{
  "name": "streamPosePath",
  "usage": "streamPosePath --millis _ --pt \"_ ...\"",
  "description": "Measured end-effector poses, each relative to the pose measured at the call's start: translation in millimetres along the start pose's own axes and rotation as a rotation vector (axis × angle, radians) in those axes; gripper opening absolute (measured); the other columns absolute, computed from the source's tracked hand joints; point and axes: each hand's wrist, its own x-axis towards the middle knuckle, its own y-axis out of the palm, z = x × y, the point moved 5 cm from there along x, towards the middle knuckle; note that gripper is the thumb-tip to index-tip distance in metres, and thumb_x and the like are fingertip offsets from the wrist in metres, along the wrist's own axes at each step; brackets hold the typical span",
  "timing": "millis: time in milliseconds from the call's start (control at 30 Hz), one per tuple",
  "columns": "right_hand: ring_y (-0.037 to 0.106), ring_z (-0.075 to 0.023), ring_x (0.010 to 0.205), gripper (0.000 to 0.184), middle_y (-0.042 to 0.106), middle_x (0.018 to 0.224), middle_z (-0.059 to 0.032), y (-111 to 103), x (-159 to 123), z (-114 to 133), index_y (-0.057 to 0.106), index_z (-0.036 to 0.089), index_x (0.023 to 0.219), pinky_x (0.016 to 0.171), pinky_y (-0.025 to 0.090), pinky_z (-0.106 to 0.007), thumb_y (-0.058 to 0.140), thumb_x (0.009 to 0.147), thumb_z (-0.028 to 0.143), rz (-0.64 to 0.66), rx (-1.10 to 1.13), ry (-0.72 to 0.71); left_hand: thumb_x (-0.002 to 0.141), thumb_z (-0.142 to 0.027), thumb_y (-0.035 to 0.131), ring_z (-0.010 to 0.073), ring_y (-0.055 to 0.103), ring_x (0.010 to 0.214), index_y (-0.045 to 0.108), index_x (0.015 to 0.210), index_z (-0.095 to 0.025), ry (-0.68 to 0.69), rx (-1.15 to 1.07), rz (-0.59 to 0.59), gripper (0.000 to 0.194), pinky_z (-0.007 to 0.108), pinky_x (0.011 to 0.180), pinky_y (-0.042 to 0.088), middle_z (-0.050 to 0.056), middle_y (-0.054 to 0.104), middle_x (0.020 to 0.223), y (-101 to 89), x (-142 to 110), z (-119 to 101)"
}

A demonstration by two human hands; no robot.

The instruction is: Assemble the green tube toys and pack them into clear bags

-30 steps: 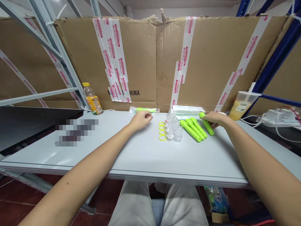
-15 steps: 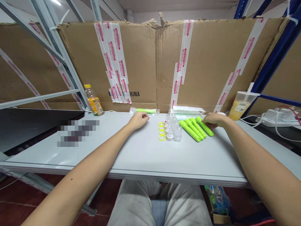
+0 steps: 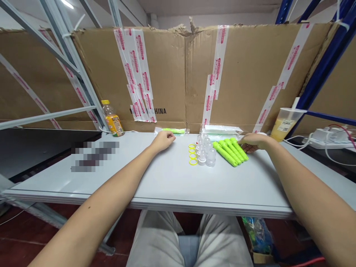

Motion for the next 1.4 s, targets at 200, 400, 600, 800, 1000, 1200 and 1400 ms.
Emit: streamPosePath --millis 200,400,600,800,1000,1200,1400 --pt "0.059 -0.0111 0.050 0.018 0.063 0.065 -0.0038 -2 8 -4 0.058 0.011 0.103 0.051 0.053 -0.022 0.051 0.097 0.026 -0.018 0.009 0.018 0.077 -0.035 0.059 0.0164 0.055 0.066 0.068 0.073 -0.017 -0.038 -0.008 -0.021 0.021 0.028 0.062 0.038 0.002 0.064 0.068 -2.0 2 12" --pt "0.061 -0.0130 0.050 0.026 0.066 0.065 -0.0062 -6 8 -3 0.058 0.010 0.115 0.048 0.053 -0.023 0.057 0.093 0.025 -0.117 -0.043 0.014 0.077 -0.034 0.060 0.0168 0.055 0.067 0.068 0.071 -0.017 -0.048 -0.010 -0.027 0.020 0.028 0.063 0.038 0.002 0.065 0.067 -0.9 4 15" --pt "0.064 -0.0149 0.053 0.043 0.068 0.068 -0.0078 -7 4 2 0.051 0.010 0.131 0.051 0.055 -0.025 0.058 0.090 0.016 -0.169 -0.045 -0.014 0.075 -0.034 0.061 0.0171 0.056 0.067 0.068 0.070 -0.018 -0.061 -0.013 -0.028 0.018 0.028 0.064 0.040 0.002 0.065 0.067 -0.3 4 16" --pt "0.062 -0.0136 0.051 0.031 0.066 0.066 -0.0065 -2 -2 8 0.056 0.008 0.122 0.052 0.056 -0.025 0.055 0.093 0.018 -0.173 -0.073 -0.021 0.075 -0.035 0.059 0.0172 0.056 0.066 0.068 0.071 -0.017 -0.057 -0.011 -0.020 0.020 0.028 0.062 0.038 0.002 0.065 0.065 1.4 5 18" --pt "0.061 -0.0135 0.050 0.024 0.063 0.062 -0.0039 3 -5 11 0.058 0.008 0.113 0.054 0.057 -0.026 0.056 0.093 0.020 -0.152 -0.082 -0.031 0.075 -0.036 0.059 0.0176 0.057 0.069 0.068 0.071 -0.018 -0.057 -0.014 -0.025 0.020 0.028 0.063 0.040 0.002 0.067 0.068 2.1 6 19" --pt "0.064 -0.0161 0.053 0.019 0.064 0.064 -0.0064 3 -1 9 0.061 0.010 0.106 0.055 0.056 -0.027 0.057 0.091 0.020 -0.145 -0.073 -0.021 0.075 -0.035 0.060 0.0171 0.056 0.067 0.068 0.071 -0.018 -0.069 -0.011 -0.025 0.019 0.028 0.063 0.040 0.002 0.066 0.067 1.2 5 17" --pt "0.064 -0.0168 0.054 0.020 0.065 0.067 -0.0085 1 2 7 0.061 0.010 0.107 0.054 0.055 -0.027 0.052 0.090 0.016 -0.152 -0.073 -0.012 0.074 -0.033 0.060 0.0171 0.056 0.067 0.069 0.070 -0.017 -0.075 -0.016 -0.029 0.018 0.028 0.063 0.039 0.002 0.066 0.067 0.7 5 17"
